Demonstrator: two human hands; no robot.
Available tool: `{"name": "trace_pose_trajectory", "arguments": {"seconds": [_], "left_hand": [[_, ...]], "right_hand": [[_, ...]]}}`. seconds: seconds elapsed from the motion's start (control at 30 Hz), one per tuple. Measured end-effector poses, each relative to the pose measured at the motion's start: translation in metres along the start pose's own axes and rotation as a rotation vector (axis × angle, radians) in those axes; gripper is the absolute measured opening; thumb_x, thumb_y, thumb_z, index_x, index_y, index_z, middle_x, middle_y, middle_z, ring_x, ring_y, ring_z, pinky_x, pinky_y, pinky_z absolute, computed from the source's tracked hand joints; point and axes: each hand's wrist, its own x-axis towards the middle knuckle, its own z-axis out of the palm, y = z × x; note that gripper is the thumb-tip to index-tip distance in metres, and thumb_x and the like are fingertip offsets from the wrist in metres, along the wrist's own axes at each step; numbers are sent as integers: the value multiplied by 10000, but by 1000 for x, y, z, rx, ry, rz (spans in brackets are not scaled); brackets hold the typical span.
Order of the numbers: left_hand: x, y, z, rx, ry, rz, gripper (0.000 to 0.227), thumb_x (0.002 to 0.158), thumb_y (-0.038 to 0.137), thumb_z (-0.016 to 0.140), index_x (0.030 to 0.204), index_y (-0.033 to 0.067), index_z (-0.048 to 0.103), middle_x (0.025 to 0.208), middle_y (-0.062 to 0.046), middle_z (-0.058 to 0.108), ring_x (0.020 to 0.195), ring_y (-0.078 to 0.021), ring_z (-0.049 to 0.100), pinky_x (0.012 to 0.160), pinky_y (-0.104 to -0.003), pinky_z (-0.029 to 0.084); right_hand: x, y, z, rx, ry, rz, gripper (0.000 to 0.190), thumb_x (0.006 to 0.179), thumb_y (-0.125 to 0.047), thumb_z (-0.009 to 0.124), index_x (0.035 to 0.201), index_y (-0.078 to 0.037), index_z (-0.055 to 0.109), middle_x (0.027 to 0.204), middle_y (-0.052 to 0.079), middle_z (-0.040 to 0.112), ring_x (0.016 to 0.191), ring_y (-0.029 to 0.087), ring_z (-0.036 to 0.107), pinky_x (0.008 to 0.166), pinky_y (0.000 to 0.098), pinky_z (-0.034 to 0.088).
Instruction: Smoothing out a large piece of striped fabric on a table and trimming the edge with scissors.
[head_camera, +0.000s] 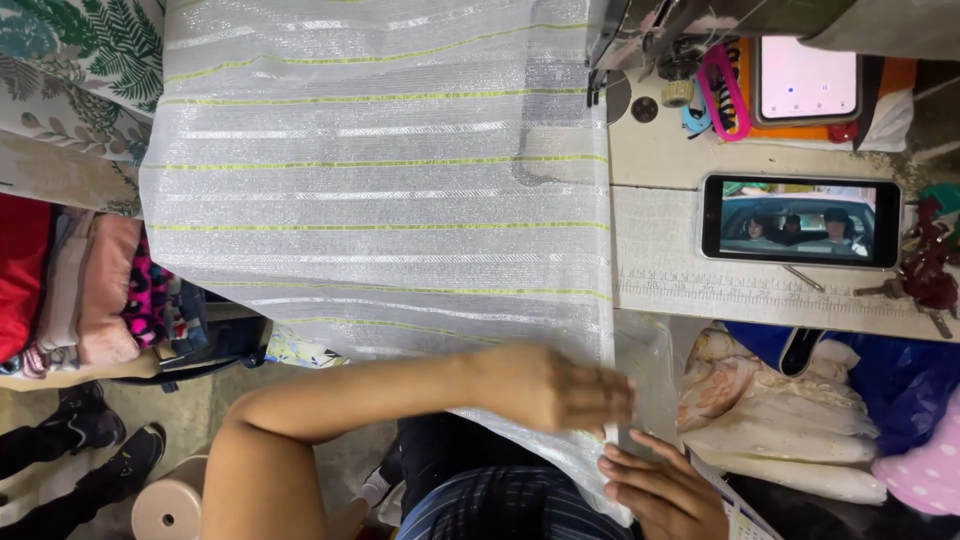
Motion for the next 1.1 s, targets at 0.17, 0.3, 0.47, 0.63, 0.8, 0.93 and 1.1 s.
{"name": "trace_pose_trajectory", "arguments": {"seconds": [0.17,0.3,0.47,0.63,0.8,0.93,1.1], "left_hand": [[-32,-98,-28,-181,441,-964,321,863,51,518,1156,137,617,1177,-34,662,740,-132,674,714,-288,522],[-34,-195,-50,116,515,-933,441,784,-91,423,1143,84,611,1168,-95,650,1041,-313,619,892,-405,469],[-18,-251,-48,696,296,-955,220,698,189,662,913,216,704,992,86,579,898,-236,497,652,-392,393],[-11,-274,-34,669,321,-1129,159,606,90,637,698,215,673,835,7,619,821,-281,556,685,-436,378],[-8,-272,-32,532,434,-1095,217,600,-1,584,510,194,613,710,64,568,774,-237,529,634,-401,329],[-13,-277,-30,546,467,-994,156,593,34,575,513,168,563,672,25,543,734,-242,516,621,-394,307],[-12,-276,-35,518,515,-967,189,621,51,572,486,171,516,630,36,514,684,-211,517,657,-372,313]], "right_hand": [[-10,31,12,140,-149,-71,610,1034,-464,183,1161,-31,594,1231,113,627,1198,243,598,1016,424,466],[5,19,38,146,98,36,193,869,-6,514,985,-32,666,1023,97,712,1003,224,709,887,325,576],[10,24,45,216,12,82,251,838,82,509,1031,6,652,1049,111,709,1043,224,691,895,290,586],[16,24,61,205,83,117,176,808,41,600,961,-11,670,980,96,726,968,206,722,858,278,599],[15,34,61,210,-19,80,233,815,81,559,1011,-2,654,1036,105,714,1027,218,700,881,291,583],[15,38,62,193,-16,94,239,813,92,554,1018,1,637,1037,109,711,1031,214,696,873,283,582],[15,41,62,195,-53,126,247,835,70,523,1043,-7,632,1070,114,703,1041,241,697,889,302,577]]}}
